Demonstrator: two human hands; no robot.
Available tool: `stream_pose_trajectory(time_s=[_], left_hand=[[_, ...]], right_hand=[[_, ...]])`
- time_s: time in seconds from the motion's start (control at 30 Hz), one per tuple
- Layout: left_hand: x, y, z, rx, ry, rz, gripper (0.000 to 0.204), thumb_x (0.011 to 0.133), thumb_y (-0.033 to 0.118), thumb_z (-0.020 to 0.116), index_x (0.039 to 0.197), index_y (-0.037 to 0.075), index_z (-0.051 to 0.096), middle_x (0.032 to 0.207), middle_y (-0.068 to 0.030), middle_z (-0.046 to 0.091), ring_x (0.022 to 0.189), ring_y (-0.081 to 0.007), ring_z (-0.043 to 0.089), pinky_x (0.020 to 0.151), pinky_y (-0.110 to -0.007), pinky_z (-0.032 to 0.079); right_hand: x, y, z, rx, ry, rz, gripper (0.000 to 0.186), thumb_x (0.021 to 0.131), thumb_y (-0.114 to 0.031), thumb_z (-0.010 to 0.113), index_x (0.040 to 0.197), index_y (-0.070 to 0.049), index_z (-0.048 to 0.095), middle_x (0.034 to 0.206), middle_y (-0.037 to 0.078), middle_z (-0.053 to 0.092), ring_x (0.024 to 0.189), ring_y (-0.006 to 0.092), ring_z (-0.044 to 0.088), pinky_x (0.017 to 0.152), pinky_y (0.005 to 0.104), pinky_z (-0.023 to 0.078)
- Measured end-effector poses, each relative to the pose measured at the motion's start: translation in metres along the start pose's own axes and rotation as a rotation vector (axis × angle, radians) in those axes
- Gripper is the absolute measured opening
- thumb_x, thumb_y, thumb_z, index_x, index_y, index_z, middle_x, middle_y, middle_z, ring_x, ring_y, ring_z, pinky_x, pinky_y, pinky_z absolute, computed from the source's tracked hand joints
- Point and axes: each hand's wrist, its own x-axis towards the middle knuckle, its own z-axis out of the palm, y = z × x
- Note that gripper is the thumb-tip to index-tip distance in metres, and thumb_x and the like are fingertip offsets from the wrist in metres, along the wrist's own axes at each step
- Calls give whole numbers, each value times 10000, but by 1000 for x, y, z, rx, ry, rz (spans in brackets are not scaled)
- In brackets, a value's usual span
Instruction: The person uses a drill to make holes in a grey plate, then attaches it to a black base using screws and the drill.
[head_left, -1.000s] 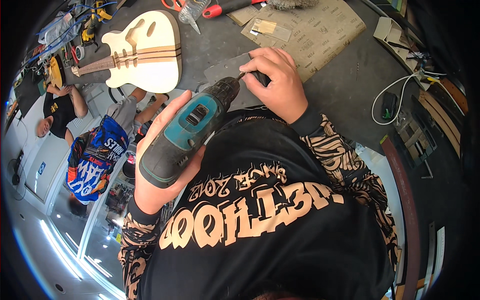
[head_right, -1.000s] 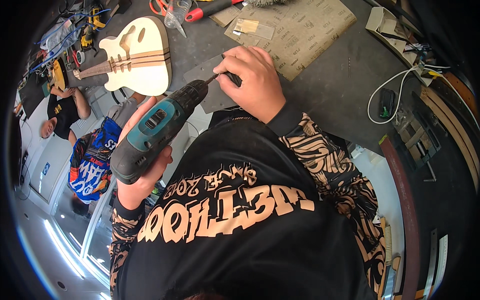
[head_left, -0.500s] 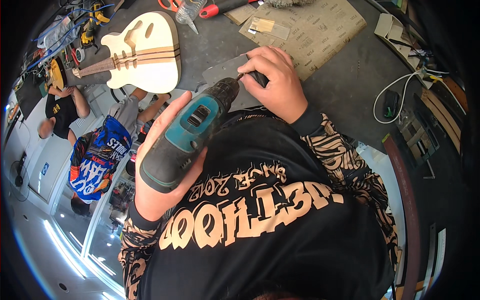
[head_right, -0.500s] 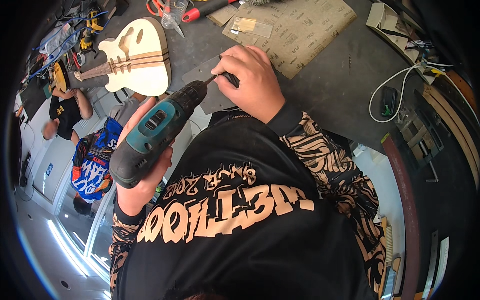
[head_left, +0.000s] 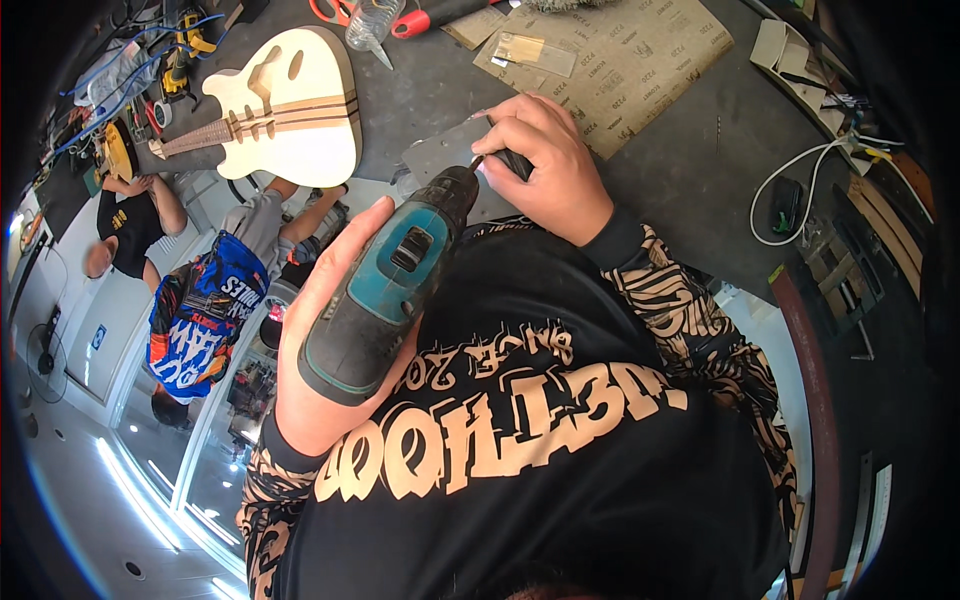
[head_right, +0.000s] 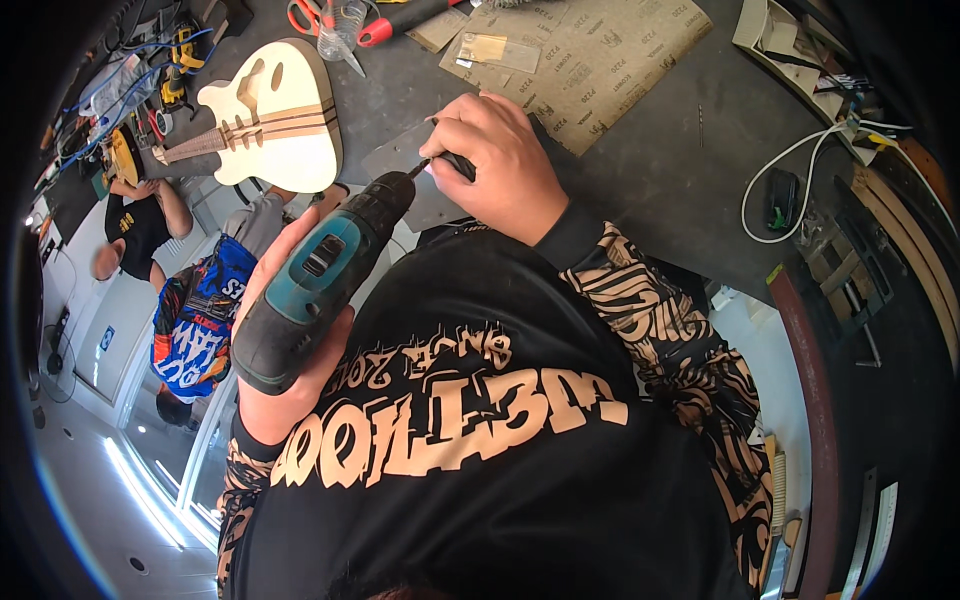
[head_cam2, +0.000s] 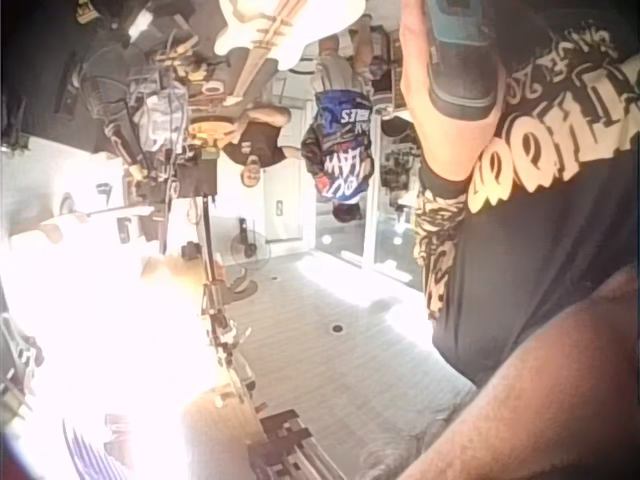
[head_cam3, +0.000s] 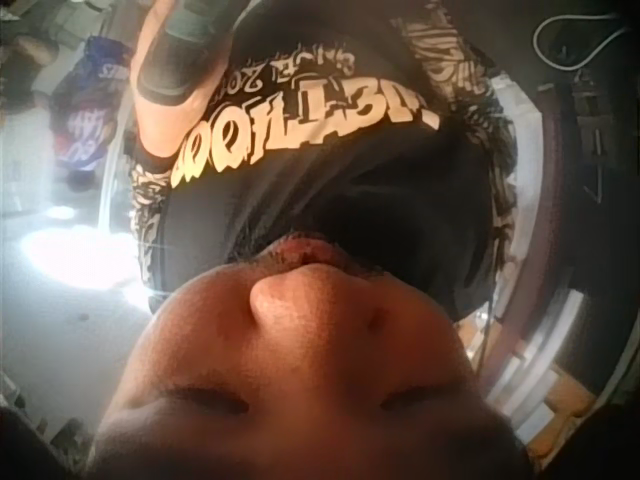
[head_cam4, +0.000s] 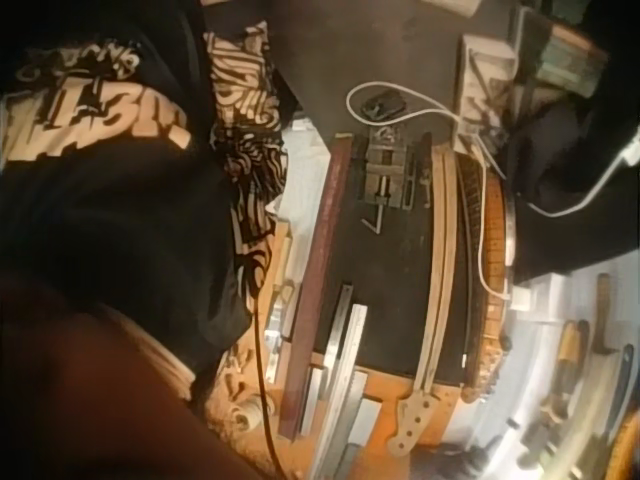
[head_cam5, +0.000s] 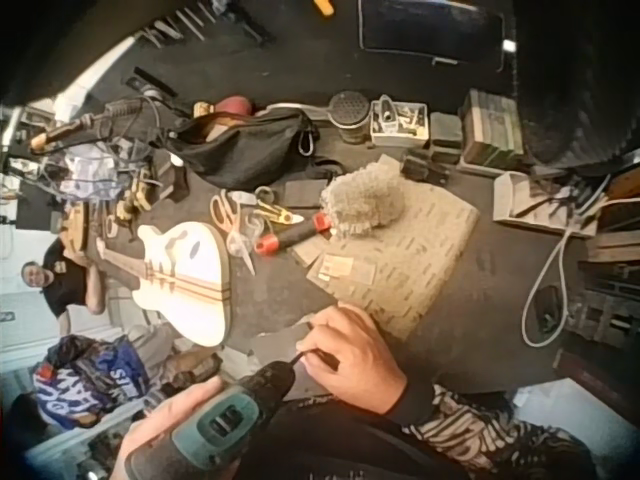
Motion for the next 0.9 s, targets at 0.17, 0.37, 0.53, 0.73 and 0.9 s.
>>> stream_pose_trajectory(time_s=[0.17, 0.37, 0.53, 0.73, 0.9], left_hand=[[-1, -1, 3, -30, 6, -19, 802, 855, -82, 804, 1613, -2, 557, 1524, -203, 678, 1349, -327, 720, 1155, -387, 536], [1, 2, 1, -55, -10, -71, 812, 855, -81, 806, 1621, 3, 551, 1506, -207, 687, 1347, -325, 722, 1153, -386, 535], [4, 3, 2, -33, -14, -44, 828, 849, -83, 810, 1629, 7, 546, 1502, -204, 691, 1355, -323, 718, 1160, -388, 527], [5, 5, 5, -63, -20, -75, 832, 846, -94, 803, 1631, 11, 547, 1496, -210, 696, 1375, -325, 706, 1172, -389, 515], [6, 8, 7, -39, -12, -74, 821, 846, -99, 793, 1623, 11, 553, 1511, -205, 691, 1379, -325, 702, 1186, -395, 504]], right_hand=[[0, 1, 0, 10, 12, -14, 154, 907, -116, 820, 1028, -130, 726, 1168, 56, 691, 1172, 306, 668, 1188, 489, 442], [0, 0, -3, 52, -40, 30, 308, 931, -85, 827, 1222, -141, 743, 1276, 62, 727, 1233, 337, 666, 1132, 467, 494], [-5, 7, -1, 59, -73, 2, 409, 983, -144, 800, 1376, -161, 689, 1382, 61, 716, 1323, 319, 664, 1217, 502, 471], [-6, 5, 1, 217, -101, 48, 487, 970, -39, 780, 1432, -97, 636, 1458, 89, 707, 1468, 347, 621, 1247, 458, 489], [-7, 8, 3, 241, -67, 29, 473, 972, -127, 798, 1423, -157, 656, 1447, 79, 696, 1364, 333, 660, 1157, 448, 546]])
